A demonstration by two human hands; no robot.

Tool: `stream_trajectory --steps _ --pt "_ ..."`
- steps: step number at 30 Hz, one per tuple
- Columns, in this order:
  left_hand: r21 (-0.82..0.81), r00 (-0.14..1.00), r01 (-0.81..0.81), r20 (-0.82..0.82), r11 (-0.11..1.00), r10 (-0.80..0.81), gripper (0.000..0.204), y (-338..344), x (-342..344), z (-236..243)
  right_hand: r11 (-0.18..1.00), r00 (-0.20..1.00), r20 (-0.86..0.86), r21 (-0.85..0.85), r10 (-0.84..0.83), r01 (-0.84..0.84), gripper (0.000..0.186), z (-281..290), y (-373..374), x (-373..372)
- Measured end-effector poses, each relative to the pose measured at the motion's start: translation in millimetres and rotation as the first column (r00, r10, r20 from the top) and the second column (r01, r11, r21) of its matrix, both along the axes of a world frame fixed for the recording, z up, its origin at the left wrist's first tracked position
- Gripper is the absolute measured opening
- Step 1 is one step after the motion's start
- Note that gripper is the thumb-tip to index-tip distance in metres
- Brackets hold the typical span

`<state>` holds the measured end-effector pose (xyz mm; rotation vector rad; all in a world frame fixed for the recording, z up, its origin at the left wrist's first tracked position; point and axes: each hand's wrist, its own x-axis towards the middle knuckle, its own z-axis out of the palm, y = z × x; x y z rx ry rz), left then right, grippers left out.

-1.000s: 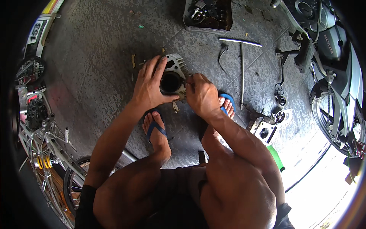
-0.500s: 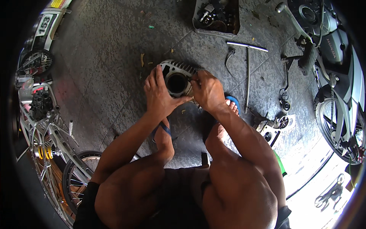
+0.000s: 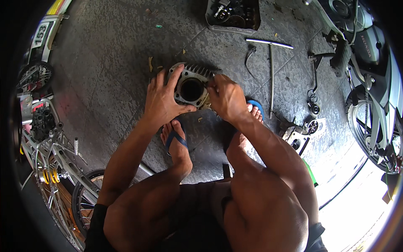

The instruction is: The person cleans and handles engine components from a disassembled motorcycle, including a cylinder head and small metal parts, before placing them into a tray.

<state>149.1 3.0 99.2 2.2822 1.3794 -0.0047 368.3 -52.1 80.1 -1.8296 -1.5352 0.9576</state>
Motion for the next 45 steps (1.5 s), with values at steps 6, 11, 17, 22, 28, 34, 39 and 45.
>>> stream_trajectory --steps 6,11,17,22,28,34,39,45 --pt "0.017 0.988 -0.154 0.03 0.988 0.154 0.128 -15 13 -8 0.994 0.997 0.007 0.074 0.078 -0.078 0.017 -4 26 16" --pt "0.02 0.986 -0.164 0.016 0.986 0.163 0.129 -17 13 -10 0.994 0.993 0.037 0.031 0.108 -0.109 0.021 -7 8 14" --pt "0.039 0.989 -0.149 0.028 0.988 0.148 0.129 -17 15 -9 0.998 0.999 -0.001 0.055 0.033 -0.033 0.015 -8 16 12" --pt "0.025 0.988 -0.152 -0.002 0.988 0.152 0.129 -17 13 -7 1.0 1.0 -0.004 0.02 0.022 -0.022 0.015 1 10 6" --pt "0.012 0.989 -0.147 0.009 0.989 0.147 0.128 -18 16 -8 1.0 1.0 0.018 -0.025 -0.008 0.009 0.017 -2 -5 3" --pt "0.113 0.99 -0.136 0.039 0.984 0.132 0.128 -18 13 -14 0.994 0.999 0.037 0.107 -0.033 0.029 0.017 -15 3 0" --pt "0.131 0.991 -0.128 0.056 0.983 0.121 0.127 -18 13 -17 0.991 0.998 -0.016 0.118 -0.054 0.056 0.017 -16 3 5" --pt "0.06 0.986 -0.158 0.056 0.986 0.155 0.128 -20 16 -12 0.995 1.0 -0.008 0.099 -0.002 0.003 0.018 -16 -10 4"
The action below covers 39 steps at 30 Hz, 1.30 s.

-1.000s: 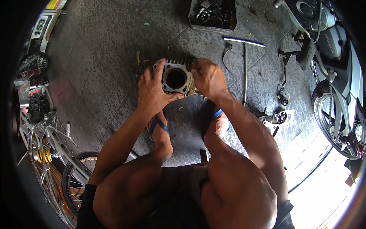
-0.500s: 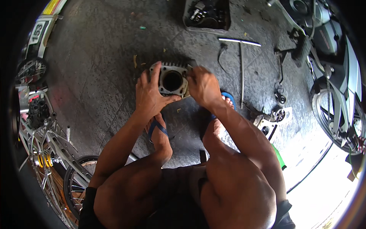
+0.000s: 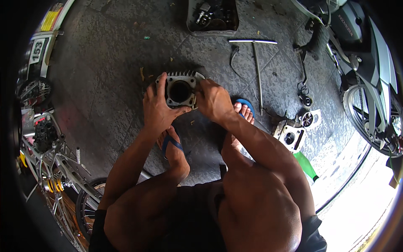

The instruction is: The person cleans and handles engine components from a disassembled motorcycle, including a cylinder head and small metal parts, before placing them into a tray.

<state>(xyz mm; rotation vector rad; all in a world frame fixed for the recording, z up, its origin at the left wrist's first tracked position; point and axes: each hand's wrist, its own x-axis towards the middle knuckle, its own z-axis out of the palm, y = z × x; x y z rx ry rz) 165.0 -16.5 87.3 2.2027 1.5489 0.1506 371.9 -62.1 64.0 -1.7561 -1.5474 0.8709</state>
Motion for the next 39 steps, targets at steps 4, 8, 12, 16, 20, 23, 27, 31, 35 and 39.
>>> stream_trajectory --steps 4,8,12,16,20,23,27,31,35,39 --pt "0.012 0.999 -0.032 -0.015 0.999 0.032 0.128 -4 1 -1 0.999 0.999 -0.039 -0.047 -0.025 0.023 0.017 7 13 3" --pt "-0.022 0.999 -0.038 -0.034 0.999 0.037 0.127 -3 2 0 0.998 0.999 0.034 0.053 0.012 -0.014 0.018 3 2 -1" --pt "0.037 0.998 -0.018 -0.052 0.999 0.02 0.126 -4 4 0 1.0 1.0 -0.009 0.013 -0.018 0.019 0.015 3 10 5" --pt "0.028 0.998 -0.04 -0.038 0.999 0.041 0.126 -3 1 -1 0.998 0.999 0.038 0.055 -0.007 0.005 0.014 5 3 -3" --pt "0.021 1.0 -0.027 -0.006 0.999 0.027 0.127 -4 0 -1 0.999 0.996 0.091 0.051 -0.007 0.002 0.015 4 13 1" --pt "0.034 1.0 -0.029 -0.01 0.999 0.03 0.127 -4 -1 -4 0.999 0.997 0.068 0.032 -0.039 0.037 0.014 4 8 -1" --pt "0.058 0.999 -0.028 0.032 0.998 0.026 0.125 -5 -2 -4 1.0 0.997 0.072 -0.003 -0.006 0.006 0.012 5 12 2" --pt "0.065 0.999 -0.032 0.033 0.997 0.03 0.125 -8 -4 -6 0.999 0.999 0.046 0.038 -0.028 0.026 0.011 3 15 2" --pt "0.051 0.998 -0.049 0.045 0.998 0.046 0.125 -7 -2 -5 1.0 0.999 0.046 0.024 -0.005 0.004 0.011 9 10 2" --pt "0.077 0.998 -0.04 0.05 0.996 0.036 0.125 -8 -5 -8 0.999 0.999 0.006 0.002 -0.037 0.037 0.012 7 12 0"
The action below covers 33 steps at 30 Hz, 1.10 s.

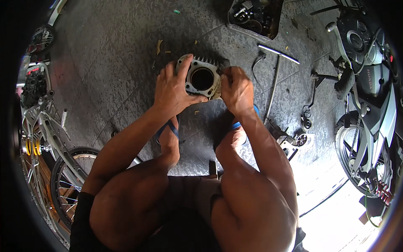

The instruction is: The person cleans and handles engine components from a disassembled motorcycle, including a cylinder head and small metal parts, before placing them into a tray.

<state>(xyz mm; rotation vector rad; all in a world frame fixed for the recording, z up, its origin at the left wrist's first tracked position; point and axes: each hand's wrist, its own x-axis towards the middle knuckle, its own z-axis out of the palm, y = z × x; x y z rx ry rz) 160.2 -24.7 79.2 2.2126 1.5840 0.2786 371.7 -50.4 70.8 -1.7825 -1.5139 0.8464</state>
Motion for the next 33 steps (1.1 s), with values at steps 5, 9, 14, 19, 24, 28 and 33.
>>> stream_trajectory --steps 5,9,14,19,24,28,33 --pt "0.006 1.0 -0.014 0.016 1.0 0.014 0.125 2 4 2 0.999 0.998 0.063 0.017 0.028 -0.029 0.012 -2 -10 0" --pt "0.011 1.0 -0.011 0.004 1.0 0.011 0.124 0 -1 1 1.0 0.999 0.035 0.028 -0.006 0.005 0.012 2 1 -4" --pt "-0.019 1.0 -0.009 0.027 1.0 0.01 0.123 3 4 3 0.999 0.999 0.04 -0.031 0.006 -0.004 0.013 3 -10 -3" --pt "-0.057 1.0 -0.008 0.002 0.998 0.008 0.13 1 -1 2 1.0 1.0 -0.001 0.008 -0.024 0.024 0.013 5 0 -3" --pt "-0.05 1.0 0.002 0.019 0.999 -0.001 0.129 3 3 4 1.0 1.0 0.021 -0.025 0.015 -0.014 0.014 3 -8 3" --pt "-0.066 1.0 -0.001 -0.023 0.998 -0.001 0.13 2 2 2 1.0 1.0 0.013 -0.017 0.006 -0.006 0.015 2 -6 2" --pt "-0.061 1.0 0.01 0.016 0.998 -0.009 0.13 4 3 3 0.999 1.0 0.009 -0.028 0.024 -0.024 0.016 3 -9 7"
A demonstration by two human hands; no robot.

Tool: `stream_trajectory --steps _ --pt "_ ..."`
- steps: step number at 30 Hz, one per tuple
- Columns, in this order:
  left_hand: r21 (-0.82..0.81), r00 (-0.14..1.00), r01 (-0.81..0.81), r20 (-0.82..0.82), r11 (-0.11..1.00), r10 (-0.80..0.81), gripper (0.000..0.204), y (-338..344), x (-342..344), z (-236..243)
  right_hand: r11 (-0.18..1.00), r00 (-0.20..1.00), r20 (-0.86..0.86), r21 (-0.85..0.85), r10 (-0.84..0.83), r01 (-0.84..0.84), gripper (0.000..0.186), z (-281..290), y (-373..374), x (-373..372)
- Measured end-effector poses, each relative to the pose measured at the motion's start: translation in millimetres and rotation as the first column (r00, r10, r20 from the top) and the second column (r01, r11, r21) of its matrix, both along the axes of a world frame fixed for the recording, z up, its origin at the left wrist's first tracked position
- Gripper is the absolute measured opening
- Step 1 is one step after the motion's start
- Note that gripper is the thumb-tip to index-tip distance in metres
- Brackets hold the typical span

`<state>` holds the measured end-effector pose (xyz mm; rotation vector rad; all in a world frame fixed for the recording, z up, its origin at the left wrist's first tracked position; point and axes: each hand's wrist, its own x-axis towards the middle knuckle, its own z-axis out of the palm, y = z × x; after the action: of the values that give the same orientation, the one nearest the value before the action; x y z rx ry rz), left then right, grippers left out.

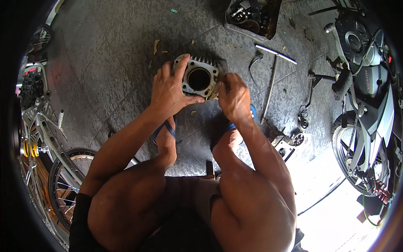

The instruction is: The person cleans and handles engine components from a disassembled motorcycle, including a cylinder head and small metal parts, before placing them into a tray.

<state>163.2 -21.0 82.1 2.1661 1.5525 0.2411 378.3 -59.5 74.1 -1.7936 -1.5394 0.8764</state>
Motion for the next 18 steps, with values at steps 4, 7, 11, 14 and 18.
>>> stream_trajectory --steps 4,7,11,14,18 --pt "0.004 0.999 -0.006 -0.042 1.0 0.006 0.13 -1 -1 0 0.998 0.999 -0.035 0.054 0.021 -0.019 0.017 -1 -2 -4" --pt "-0.025 1.0 -0.018 -0.019 1.0 0.017 0.129 -1 1 2 0.998 0.999 -0.011 0.046 0.036 -0.036 0.017 -5 -10 -3" --pt "-0.022 1.0 -0.003 -0.006 1.0 0.003 0.129 -1 -1 0 1.0 0.999 -0.047 -0.027 -0.007 0.005 0.015 -5 -10 -7" --pt "-0.008 1.0 -0.009 -0.03 1.0 0.009 0.127 -1 0 3 1.0 0.997 -0.076 0.001 0.027 -0.027 0.01 -6 -17 -15" --pt "0.042 1.0 0.007 -0.022 0.999 -0.006 0.125 0 0 -1 0.997 0.996 -0.033 -0.004 -0.077 0.077 0.008 -8 -12 -13"
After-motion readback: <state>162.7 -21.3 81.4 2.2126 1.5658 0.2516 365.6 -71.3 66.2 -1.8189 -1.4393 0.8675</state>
